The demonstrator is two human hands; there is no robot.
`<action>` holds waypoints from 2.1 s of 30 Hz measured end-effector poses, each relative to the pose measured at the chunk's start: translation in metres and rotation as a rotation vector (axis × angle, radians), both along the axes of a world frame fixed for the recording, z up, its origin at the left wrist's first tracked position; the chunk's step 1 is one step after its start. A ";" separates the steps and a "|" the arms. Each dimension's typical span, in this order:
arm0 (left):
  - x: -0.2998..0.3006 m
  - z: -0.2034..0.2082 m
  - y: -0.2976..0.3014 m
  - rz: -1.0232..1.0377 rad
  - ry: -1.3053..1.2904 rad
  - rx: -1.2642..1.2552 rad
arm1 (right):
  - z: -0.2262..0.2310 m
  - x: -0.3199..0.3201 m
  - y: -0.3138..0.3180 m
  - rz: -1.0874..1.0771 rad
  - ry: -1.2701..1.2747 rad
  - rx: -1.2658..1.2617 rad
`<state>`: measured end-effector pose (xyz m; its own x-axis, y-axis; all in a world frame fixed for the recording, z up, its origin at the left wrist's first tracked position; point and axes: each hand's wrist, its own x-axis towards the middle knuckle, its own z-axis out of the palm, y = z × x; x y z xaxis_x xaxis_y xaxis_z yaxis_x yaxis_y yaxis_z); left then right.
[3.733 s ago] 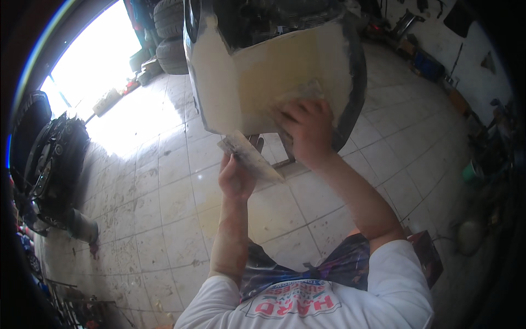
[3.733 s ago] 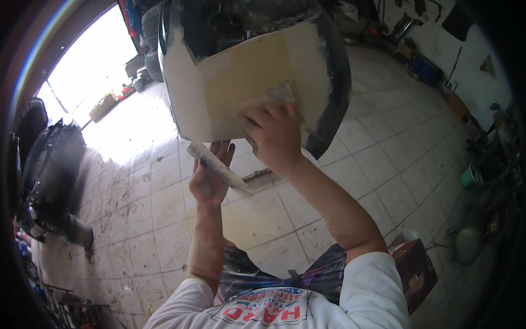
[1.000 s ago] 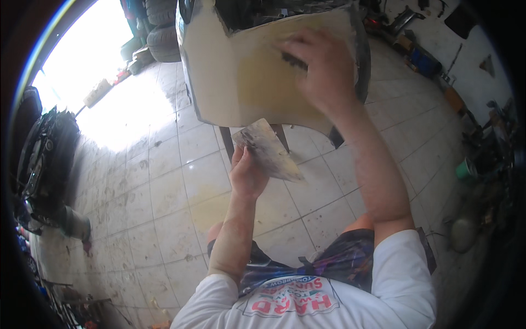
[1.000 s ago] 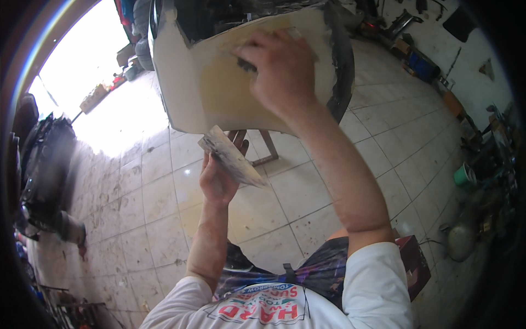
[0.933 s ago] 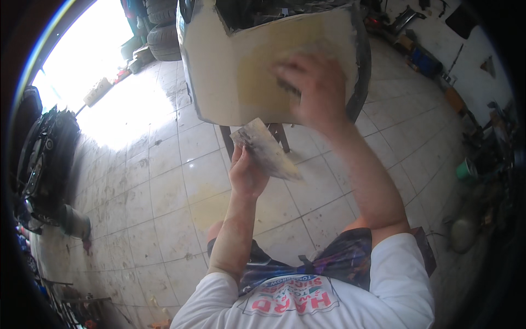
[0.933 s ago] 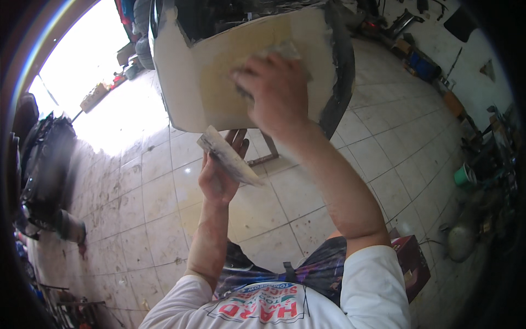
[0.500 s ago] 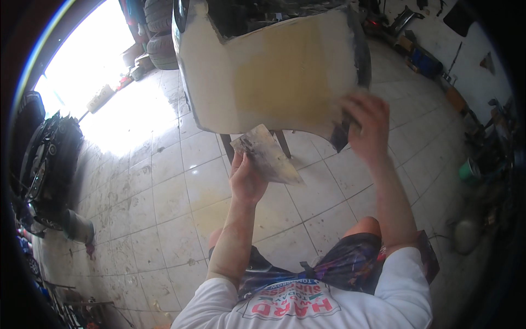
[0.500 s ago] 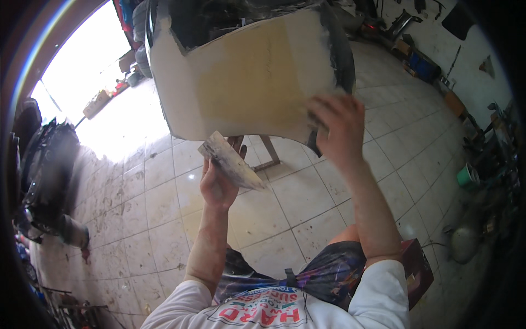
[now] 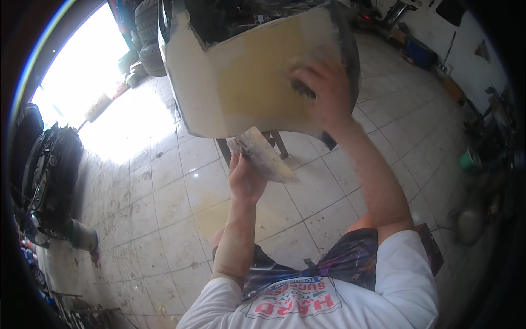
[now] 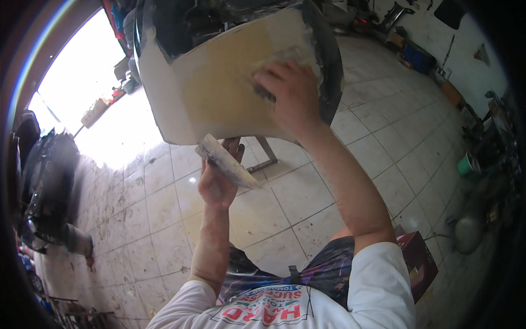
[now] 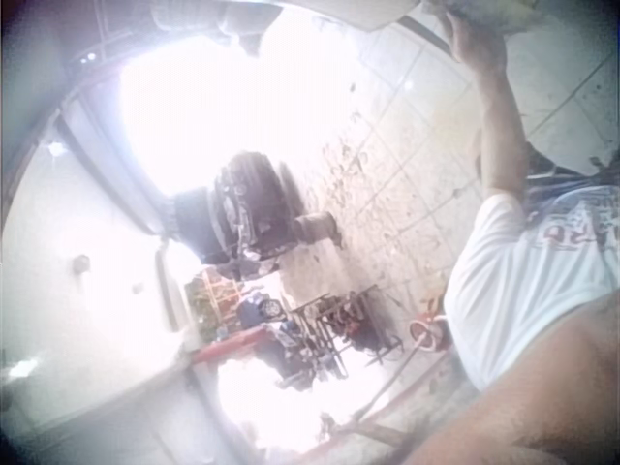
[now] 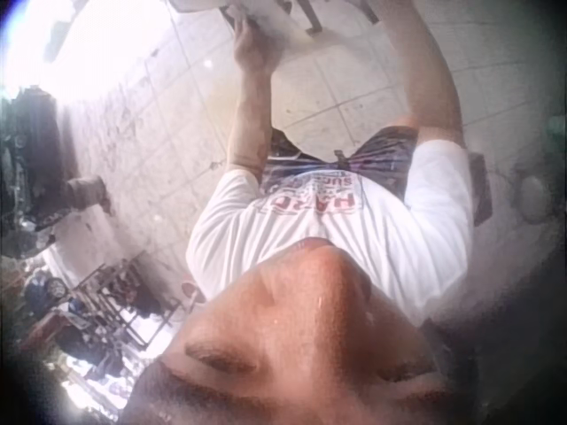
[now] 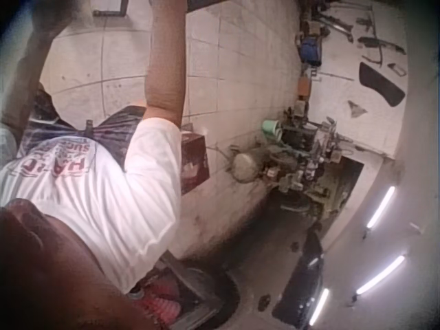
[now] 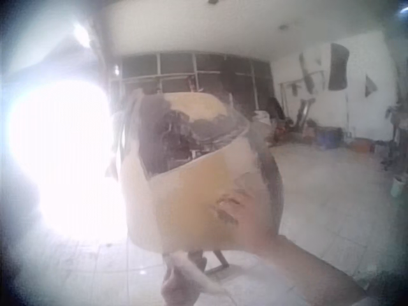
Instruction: The person scoops body filler from a container onto a spreader and applies it to a car bumper mounted on a stand. They repeatedly smooth and spread the filler across the bumper surface using the spreader.
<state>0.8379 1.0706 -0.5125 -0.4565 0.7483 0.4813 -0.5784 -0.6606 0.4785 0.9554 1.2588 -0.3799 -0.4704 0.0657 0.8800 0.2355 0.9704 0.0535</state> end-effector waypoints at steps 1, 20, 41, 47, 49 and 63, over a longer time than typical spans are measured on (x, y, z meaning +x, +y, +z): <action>-0.001 -0.001 0.000 -0.003 0.009 0.005 | -0.019 0.005 -0.008 0.013 -0.009 -0.018; 0.086 -0.068 -0.032 0.332 -0.012 -0.606 | -0.185 0.131 -0.135 0.483 -0.137 -0.729; 0.084 -0.015 -0.051 0.638 0.530 -0.410 | -0.192 0.134 -0.139 0.165 -0.332 -0.839; 0.017 -0.020 -0.051 0.214 0.108 -0.440 | -0.159 0.145 -0.069 0.831 0.842 -2.090; 0.007 -0.020 -0.045 0.103 0.101 -0.234 | -0.127 0.149 -0.045 0.844 0.789 -1.901; 0.026 -0.023 -0.081 0.302 -0.276 -0.402 | -0.063 0.104 -0.101 0.365 0.217 -0.977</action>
